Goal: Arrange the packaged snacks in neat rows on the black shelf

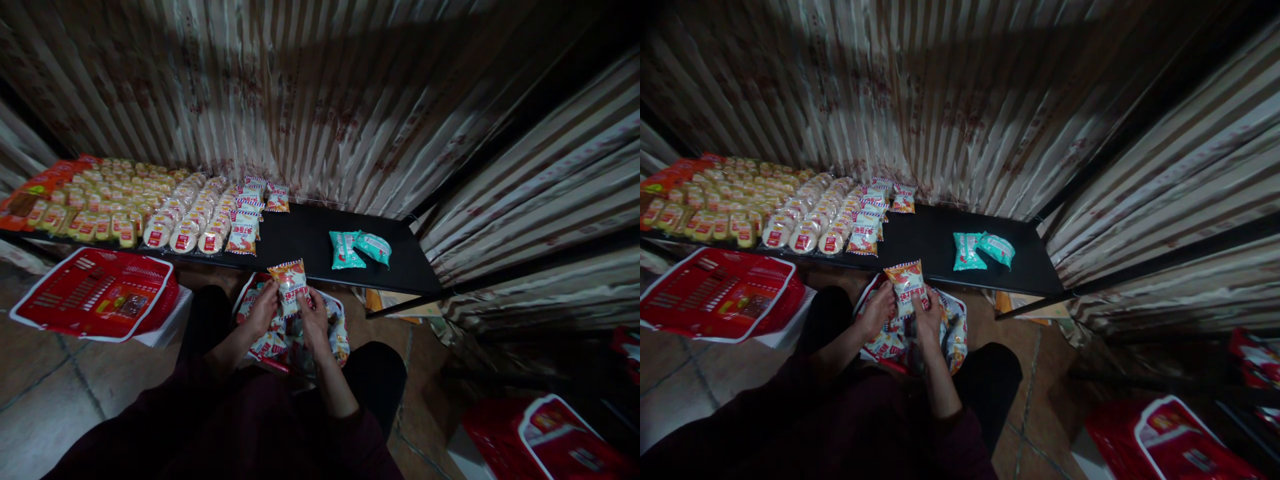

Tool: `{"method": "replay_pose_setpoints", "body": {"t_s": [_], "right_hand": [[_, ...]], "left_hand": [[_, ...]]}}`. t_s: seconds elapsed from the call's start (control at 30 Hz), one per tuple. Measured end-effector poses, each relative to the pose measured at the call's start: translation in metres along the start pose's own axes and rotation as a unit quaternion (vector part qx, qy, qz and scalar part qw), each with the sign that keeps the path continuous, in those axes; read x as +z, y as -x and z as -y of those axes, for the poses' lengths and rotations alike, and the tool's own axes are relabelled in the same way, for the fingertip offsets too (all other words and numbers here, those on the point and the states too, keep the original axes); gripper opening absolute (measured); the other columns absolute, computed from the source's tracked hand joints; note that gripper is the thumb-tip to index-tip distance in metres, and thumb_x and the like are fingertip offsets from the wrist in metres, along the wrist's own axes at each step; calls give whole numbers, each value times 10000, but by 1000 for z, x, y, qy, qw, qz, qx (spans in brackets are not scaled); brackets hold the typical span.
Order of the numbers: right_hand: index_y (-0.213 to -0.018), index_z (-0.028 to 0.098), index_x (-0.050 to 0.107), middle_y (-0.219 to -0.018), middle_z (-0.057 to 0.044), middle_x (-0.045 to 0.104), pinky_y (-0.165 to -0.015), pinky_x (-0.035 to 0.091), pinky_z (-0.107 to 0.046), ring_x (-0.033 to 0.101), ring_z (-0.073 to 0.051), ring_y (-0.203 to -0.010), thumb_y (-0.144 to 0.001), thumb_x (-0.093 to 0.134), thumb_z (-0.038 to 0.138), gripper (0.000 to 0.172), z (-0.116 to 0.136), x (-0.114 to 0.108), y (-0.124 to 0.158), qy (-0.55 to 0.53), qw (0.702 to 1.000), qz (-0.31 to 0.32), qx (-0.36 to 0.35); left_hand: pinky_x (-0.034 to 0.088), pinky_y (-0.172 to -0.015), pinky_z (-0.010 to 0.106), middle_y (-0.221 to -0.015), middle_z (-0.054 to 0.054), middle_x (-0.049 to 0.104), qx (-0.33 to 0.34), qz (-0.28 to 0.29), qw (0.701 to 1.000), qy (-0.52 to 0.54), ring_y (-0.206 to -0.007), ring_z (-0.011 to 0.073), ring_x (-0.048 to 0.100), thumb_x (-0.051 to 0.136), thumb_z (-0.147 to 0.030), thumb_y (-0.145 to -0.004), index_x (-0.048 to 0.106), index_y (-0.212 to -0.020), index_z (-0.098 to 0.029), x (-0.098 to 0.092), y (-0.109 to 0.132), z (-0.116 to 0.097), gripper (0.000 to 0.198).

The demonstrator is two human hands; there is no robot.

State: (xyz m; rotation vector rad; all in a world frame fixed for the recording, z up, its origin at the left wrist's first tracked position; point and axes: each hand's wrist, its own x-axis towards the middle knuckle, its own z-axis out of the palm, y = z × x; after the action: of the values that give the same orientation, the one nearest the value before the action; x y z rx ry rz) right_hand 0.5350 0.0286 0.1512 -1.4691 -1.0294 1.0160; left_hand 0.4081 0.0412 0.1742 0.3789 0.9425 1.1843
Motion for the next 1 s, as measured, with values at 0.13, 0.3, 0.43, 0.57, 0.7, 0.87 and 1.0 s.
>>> {"method": "replay_pose_setpoints", "body": {"t_s": [0.13,0.3,0.43,0.57,0.7,0.87,1.0], "right_hand": [[-1083,190,587,-1059,-59,650,-867,477,-338,605,-195,-927,-709,642,454,461,8,3,4,-18,999,-14,29],[-1011,193,610,-997,-53,669,-802,500,-331,625,-193,-868,-714,641,453,396,11,0,6,-75,995,27,54],[-964,202,619,-931,-44,686,-760,517,-317,645,-192,-834,-686,676,449,376,10,-2,5,-111,987,73,94],[-1041,229,584,-949,-33,687,-717,531,-309,663,-183,-804,-685,683,465,438,13,-3,5,-154,975,91,128],[-1096,261,534,-1023,-26,672,-708,535,-290,660,-173,-874,-719,649,481,452,15,-1,10,-181,972,70,135],[-1070,262,503,-1039,-37,668,-693,538,-291,662,-174,-853,-717,660,444,426,8,4,15,-194,970,43,142],[-1180,252,480,-1121,-49,656,-783,529,-329,650,-197,-930,-724,633,438,516,8,-10,1,-152,984,5,93]], "left_hand": [[468,-679,235,-1017,46,671,35,-31,999,-12,-860,169,638,718,-470,-663,596,-997,-223,12,5,1,433],[452,-580,226,-814,31,675,30,-60,997,-41,-672,140,619,699,-469,-681,610,-946,-194,10,-4,1,392],[457,-564,236,-735,6,657,41,-60,997,-32,-594,126,596,702,-494,-662,607,-895,-186,3,-13,2,397],[464,-570,244,-698,-3,645,47,-61,997,-12,-580,126,592,711,-493,-652,598,-868,-184,1,-17,3,393],[471,-590,244,-695,-11,642,40,-95,994,23,-605,127,607,708,-483,-658,568,-870,-192,7,-15,3,386],[488,-677,267,-752,2,652,24,-116,990,81,-672,131,627,687,-388,-684,538,-847,-190,16,-7,6,296],[482,-737,271,-812,20,661,-4,-94,994,58,-764,146,635,649,-276,-661,557,-855,-183,11,-1,1,234]]}}
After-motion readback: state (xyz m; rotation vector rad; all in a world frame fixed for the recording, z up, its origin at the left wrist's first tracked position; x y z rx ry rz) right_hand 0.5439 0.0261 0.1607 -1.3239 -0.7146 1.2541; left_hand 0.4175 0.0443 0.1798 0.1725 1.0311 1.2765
